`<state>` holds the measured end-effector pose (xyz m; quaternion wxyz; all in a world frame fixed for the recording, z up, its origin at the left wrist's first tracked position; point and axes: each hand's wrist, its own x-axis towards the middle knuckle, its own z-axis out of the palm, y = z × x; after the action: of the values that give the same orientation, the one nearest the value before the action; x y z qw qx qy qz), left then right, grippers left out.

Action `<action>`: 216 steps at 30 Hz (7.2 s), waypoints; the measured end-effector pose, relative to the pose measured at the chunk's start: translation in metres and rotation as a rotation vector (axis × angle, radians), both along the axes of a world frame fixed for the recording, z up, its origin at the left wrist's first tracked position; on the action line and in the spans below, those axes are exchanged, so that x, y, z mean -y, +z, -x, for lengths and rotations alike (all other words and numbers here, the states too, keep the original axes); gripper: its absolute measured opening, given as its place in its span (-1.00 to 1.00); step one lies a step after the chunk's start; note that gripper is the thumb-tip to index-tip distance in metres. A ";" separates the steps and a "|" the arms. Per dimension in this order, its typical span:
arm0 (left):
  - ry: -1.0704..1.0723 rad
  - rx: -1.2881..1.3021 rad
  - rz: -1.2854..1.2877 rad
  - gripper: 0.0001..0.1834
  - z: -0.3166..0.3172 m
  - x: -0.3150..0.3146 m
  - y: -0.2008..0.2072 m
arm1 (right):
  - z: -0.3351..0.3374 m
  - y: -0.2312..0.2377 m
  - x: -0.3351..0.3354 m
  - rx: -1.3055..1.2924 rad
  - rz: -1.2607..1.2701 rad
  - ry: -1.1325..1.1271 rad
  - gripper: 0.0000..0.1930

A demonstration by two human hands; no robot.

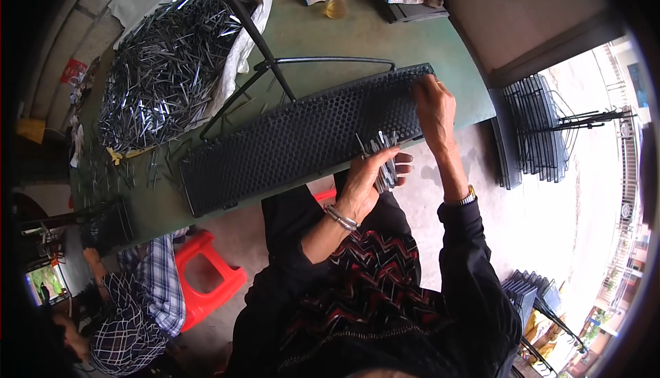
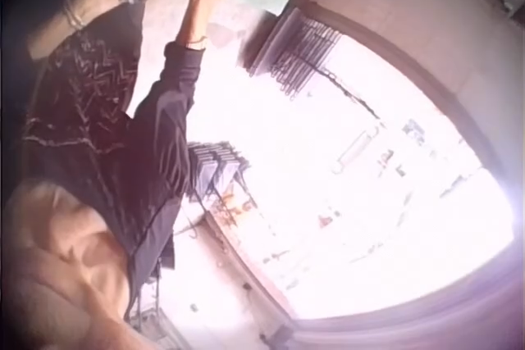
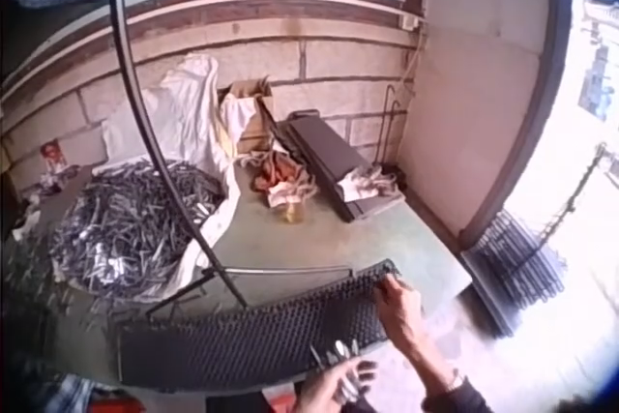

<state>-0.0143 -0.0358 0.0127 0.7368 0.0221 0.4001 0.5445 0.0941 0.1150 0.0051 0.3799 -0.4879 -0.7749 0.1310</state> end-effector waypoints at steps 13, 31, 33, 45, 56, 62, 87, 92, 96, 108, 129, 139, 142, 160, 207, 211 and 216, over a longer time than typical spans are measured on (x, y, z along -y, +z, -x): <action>0.067 -0.017 0.003 -0.73 -0.002 -0.001 0.003 | 0.008 -0.006 0.005 0.053 -0.081 -0.104 -0.88; 0.041 -0.099 -0.042 -0.73 0.006 0.000 0.004 | -0.017 0.019 0.032 0.009 0.192 0.016 -0.70; 0.032 -0.109 -0.052 -0.72 0.007 0.001 0.004 | -0.027 0.035 0.048 -0.126 0.683 0.380 -0.69; 0.052 -0.167 -0.093 -0.75 0.004 -0.002 0.005 | -0.027 0.046 0.057 -0.190 0.871 0.460 -0.86; 0.091 0.020 -0.079 -0.75 -0.007 -0.008 0.000 | -0.038 0.044 0.025 -0.361 0.277 -0.025 -0.90; 0.036 0.099 -0.048 -0.74 -0.014 -0.008 0.001 | -0.026 0.018 0.005 -0.268 0.152 -0.087 -0.90; -0.006 -0.084 -0.065 -0.79 -0.012 -0.004 0.006 | -0.029 0.008 -0.010 -0.074 0.123 0.042 -0.90; 0.006 -0.058 -0.057 -0.79 -0.011 -0.004 0.003 | -0.025 0.015 -0.014 -0.042 0.165 0.087 -0.91; 0.010 -0.058 -0.041 -0.80 -0.009 -0.004 -0.002 | -0.025 0.010 -0.016 0.078 0.158 0.125 -0.91; 0.028 -0.072 -0.029 -0.78 -0.008 -0.004 0.002 | -0.017 -0.001 0.002 0.195 -0.071 -0.161 -0.88; -0.009 -0.189 -0.041 -0.76 -0.003 -0.004 0.003 | -0.038 0.037 0.035 0.113 0.540 0.158 -0.79; -0.033 -0.129 -0.042 -0.73 -0.011 -0.010 0.000 | -0.039 0.043 0.043 -0.228 0.272 -0.046 -0.90; 0.031 0.004 -0.047 -0.73 -0.014 -0.010 -0.001 | -0.039 0.026 0.018 -0.236 0.106 -0.116 -0.89; -0.011 -0.061 -0.053 -0.76 -0.015 -0.012 0.000 | -0.042 0.016 0.026 -0.085 0.183 -0.024 -0.76; -0.008 0.019 -0.014 -0.75 -0.022 -0.017 -0.001 | -0.040 0.003 0.000 -0.145 -0.044 -0.115 -0.92; -0.007 0.033 -0.006 -0.76 -0.026 -0.016 0.003 | -0.040 -0.005 -0.007 -0.119 -0.019 -0.064 -0.94; -0.002 0.043 -0.024 -0.76 -0.023 -0.015 -0.001 | -0.037 -0.005 -0.002 -0.023 -0.053 -0.028 -0.94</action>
<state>0.0082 -0.0209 0.0117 0.7456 0.0197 0.3777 0.5487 0.1308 0.1173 0.0001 0.4035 -0.4870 -0.7667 0.1105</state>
